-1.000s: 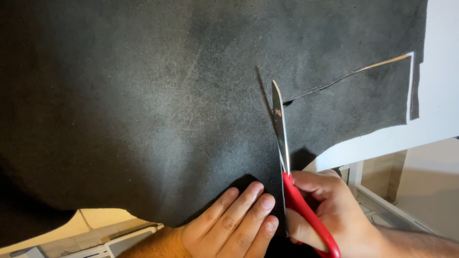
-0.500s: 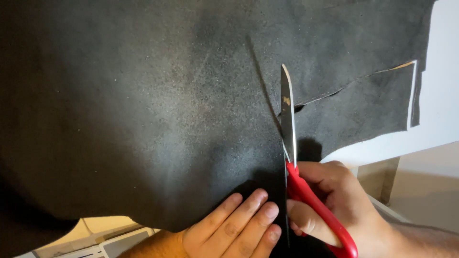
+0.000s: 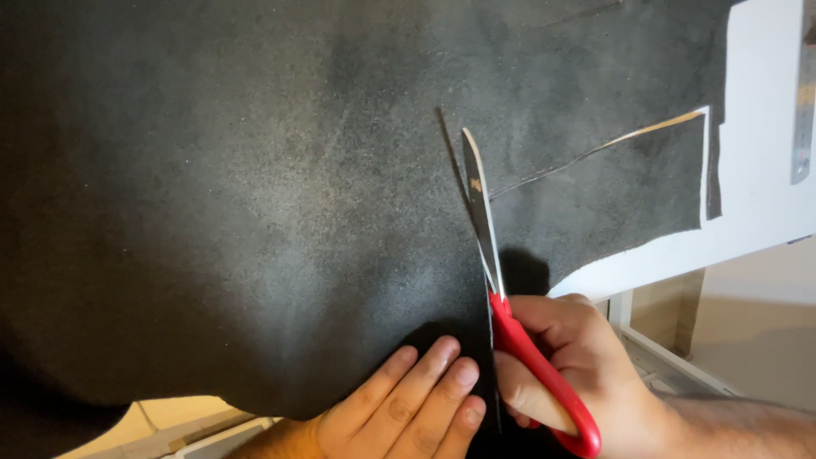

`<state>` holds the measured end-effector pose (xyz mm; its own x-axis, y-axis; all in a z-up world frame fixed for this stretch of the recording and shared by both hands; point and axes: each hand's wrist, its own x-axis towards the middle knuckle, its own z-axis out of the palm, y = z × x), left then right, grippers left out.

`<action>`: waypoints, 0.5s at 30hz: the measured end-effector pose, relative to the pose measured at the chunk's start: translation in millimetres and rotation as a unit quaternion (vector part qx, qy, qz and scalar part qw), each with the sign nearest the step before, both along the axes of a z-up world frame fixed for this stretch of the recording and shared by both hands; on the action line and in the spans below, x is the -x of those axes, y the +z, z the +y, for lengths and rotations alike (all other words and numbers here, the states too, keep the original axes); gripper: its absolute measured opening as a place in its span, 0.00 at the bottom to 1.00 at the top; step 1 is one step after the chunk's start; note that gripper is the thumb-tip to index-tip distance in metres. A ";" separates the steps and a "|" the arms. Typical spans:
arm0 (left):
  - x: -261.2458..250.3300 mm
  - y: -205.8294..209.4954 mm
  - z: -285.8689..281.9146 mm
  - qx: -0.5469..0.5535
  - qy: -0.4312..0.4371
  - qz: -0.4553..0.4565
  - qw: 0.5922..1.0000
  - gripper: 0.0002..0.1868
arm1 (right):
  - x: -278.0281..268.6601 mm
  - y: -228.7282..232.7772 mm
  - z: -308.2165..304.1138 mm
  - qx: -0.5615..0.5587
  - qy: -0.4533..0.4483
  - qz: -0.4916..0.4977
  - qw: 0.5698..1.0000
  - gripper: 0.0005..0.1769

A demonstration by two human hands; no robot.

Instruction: Cutting shapes out of a large piece of black leather using scissors on a workshop table.

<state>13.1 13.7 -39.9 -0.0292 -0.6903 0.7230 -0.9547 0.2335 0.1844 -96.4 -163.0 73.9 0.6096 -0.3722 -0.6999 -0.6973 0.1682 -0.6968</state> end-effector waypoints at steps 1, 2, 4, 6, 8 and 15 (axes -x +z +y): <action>0.8 -1.0 0.2 0.004 0.002 -0.004 1.000 0.14 | -2.2 0.7 1.1 0.014 0.004 -0.004 1.000 0.15; 1.6 -1.9 0.4 0.009 0.004 -0.008 1.000 0.14 | -4.4 1.4 2.1 0.029 0.007 -0.008 1.000 0.15; 1.7 1.3 -0.7 0.009 0.007 -0.004 1.000 0.13 | -5.7 2.0 2.9 0.027 0.002 -0.012 1.000 0.14; -1.6 5.8 -1.7 0.010 0.009 0.001 1.000 0.13 | -4.8 3.6 1.3 0.025 -0.006 -0.016 1.000 0.13; -8.0 12.5 -1.8 -0.012 -0.010 -0.020 1.000 0.13 | -3.1 6.2 -3.3 -0.064 -0.014 -0.001 0.998 0.09; -8.4 45.8 -3.0 -0.122 -0.040 -0.029 0.991 0.12 | 50.2 26.1 -40.1 -0.037 0.145 -0.001 0.989 0.08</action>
<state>21.5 10.7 5.9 -0.1270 -0.8386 0.5297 -0.9459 0.2632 0.1899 -146.7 -203.1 100.0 0.6848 -0.1293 -0.7172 -0.7221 0.0127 -0.6917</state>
